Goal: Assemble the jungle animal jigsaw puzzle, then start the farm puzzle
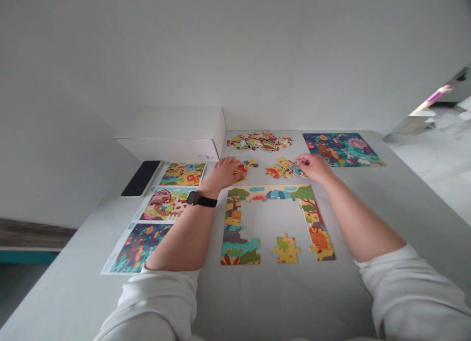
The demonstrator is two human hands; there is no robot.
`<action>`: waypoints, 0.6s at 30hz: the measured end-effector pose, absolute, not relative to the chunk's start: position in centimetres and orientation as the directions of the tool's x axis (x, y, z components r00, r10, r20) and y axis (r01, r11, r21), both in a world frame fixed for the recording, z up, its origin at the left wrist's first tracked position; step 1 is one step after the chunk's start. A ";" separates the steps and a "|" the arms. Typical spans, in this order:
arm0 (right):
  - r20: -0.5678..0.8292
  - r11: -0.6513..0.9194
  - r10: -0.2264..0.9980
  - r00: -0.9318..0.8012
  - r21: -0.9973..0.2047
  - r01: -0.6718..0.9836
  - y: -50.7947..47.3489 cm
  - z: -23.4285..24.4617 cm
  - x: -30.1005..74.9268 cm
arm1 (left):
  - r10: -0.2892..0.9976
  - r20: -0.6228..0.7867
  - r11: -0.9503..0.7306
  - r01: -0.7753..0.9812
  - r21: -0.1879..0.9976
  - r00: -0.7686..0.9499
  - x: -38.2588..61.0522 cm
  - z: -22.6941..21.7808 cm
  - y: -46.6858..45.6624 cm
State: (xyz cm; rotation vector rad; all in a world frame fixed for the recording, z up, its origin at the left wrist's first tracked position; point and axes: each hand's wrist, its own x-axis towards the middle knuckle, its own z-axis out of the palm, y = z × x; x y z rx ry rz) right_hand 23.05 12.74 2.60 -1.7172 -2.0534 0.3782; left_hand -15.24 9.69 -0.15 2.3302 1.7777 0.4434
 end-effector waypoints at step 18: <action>0.168 0.267 0.951 -0.258 -0.868 0.418 7.2 6.8 20.4 | 0.845 0.489 -0.499 0.652 0.571 0.218 -8.4 9.8 3.6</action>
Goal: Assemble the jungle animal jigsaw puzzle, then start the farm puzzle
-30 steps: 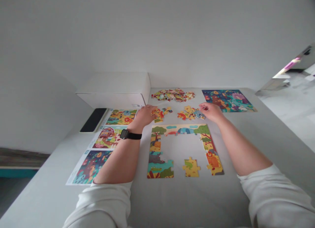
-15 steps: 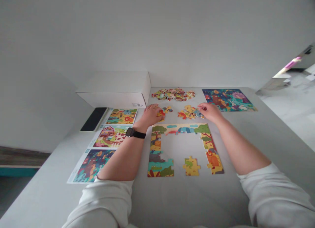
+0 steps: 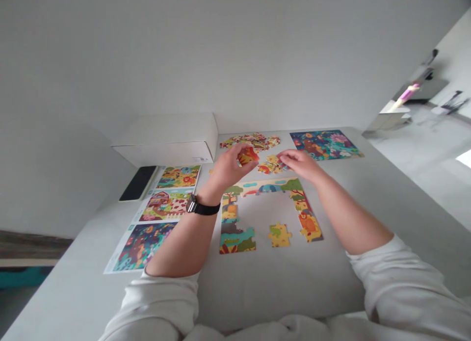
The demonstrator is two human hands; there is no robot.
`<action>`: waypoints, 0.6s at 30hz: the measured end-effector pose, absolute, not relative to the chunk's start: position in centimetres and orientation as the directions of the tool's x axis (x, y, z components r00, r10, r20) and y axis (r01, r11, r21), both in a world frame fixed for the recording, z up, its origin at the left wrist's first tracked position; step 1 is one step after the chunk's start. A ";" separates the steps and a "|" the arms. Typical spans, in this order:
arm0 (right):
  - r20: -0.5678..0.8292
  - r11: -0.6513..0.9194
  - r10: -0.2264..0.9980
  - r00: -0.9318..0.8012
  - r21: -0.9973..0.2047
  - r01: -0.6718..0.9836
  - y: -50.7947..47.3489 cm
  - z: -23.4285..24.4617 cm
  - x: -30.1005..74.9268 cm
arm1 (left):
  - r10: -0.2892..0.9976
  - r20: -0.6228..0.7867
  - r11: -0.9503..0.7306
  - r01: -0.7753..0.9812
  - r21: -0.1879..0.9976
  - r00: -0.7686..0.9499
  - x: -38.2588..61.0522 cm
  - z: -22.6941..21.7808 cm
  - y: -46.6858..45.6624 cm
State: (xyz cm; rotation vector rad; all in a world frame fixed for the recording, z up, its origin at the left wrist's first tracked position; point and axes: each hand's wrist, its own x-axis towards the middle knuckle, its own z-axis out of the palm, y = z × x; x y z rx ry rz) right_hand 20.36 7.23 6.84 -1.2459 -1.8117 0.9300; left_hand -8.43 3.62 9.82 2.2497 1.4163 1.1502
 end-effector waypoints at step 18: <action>0.183 0.208 0.949 -0.257 -0.976 0.071 -6.5 7.7 17.5 | 0.834 0.495 -0.551 0.424 0.719 0.244 -2.9 8.6 -8.4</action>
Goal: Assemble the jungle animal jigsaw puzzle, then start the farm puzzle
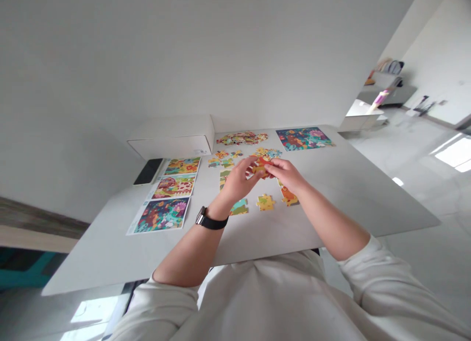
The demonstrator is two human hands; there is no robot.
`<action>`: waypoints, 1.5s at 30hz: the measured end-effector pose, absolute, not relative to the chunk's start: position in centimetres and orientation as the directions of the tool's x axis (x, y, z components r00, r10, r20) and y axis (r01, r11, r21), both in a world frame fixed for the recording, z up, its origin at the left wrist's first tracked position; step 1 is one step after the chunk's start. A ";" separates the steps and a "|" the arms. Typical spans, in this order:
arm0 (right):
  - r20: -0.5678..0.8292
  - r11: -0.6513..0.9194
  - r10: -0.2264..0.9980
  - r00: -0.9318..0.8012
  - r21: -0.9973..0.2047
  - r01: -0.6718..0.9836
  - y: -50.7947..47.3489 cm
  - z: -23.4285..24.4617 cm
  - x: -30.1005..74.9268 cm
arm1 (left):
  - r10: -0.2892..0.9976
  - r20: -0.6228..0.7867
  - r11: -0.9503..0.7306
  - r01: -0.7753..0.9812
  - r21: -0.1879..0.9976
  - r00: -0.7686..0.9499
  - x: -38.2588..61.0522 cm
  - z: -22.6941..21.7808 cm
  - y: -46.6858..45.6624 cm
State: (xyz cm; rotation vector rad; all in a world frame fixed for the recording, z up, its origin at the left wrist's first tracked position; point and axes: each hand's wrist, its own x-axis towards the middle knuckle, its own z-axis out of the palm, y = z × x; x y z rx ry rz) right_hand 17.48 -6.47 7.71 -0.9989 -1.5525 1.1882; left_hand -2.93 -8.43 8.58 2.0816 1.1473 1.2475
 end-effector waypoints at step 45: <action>-0.303 -0.004 0.800 -0.518 -0.866 0.500 -5.7 4.7 23.8 | 0.774 0.148 -0.618 0.687 0.382 0.615 -1.6 3.1 -11.4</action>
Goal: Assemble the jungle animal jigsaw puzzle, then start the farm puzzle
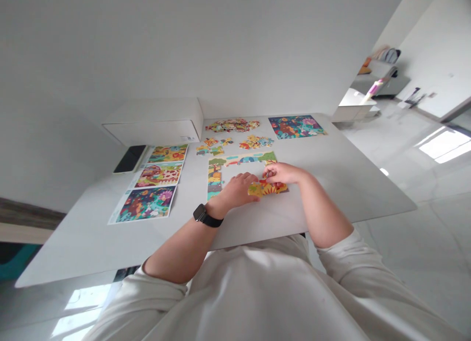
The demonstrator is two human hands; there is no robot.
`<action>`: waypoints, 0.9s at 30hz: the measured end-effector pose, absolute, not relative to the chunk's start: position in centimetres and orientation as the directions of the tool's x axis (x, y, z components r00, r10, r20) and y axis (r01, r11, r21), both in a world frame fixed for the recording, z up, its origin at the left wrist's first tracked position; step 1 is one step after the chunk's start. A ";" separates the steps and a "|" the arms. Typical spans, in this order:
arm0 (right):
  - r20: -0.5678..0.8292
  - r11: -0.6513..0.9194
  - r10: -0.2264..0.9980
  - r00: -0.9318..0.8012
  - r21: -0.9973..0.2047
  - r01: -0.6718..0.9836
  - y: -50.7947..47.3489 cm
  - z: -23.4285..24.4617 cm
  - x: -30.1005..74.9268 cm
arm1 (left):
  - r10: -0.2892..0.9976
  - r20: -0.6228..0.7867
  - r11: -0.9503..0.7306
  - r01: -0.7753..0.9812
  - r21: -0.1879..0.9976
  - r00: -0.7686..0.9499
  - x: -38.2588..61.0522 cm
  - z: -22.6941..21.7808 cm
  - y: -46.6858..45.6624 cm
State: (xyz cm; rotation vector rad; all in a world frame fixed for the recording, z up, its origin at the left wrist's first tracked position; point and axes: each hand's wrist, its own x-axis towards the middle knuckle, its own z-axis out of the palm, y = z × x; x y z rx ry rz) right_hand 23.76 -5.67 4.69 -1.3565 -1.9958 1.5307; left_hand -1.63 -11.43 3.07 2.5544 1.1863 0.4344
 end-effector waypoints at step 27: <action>-0.203 0.227 0.874 -0.442 -0.634 0.739 -6.0 4.4 22.7 | 0.727 0.074 -0.669 0.681 0.299 0.682 -1.3 3.1 -11.7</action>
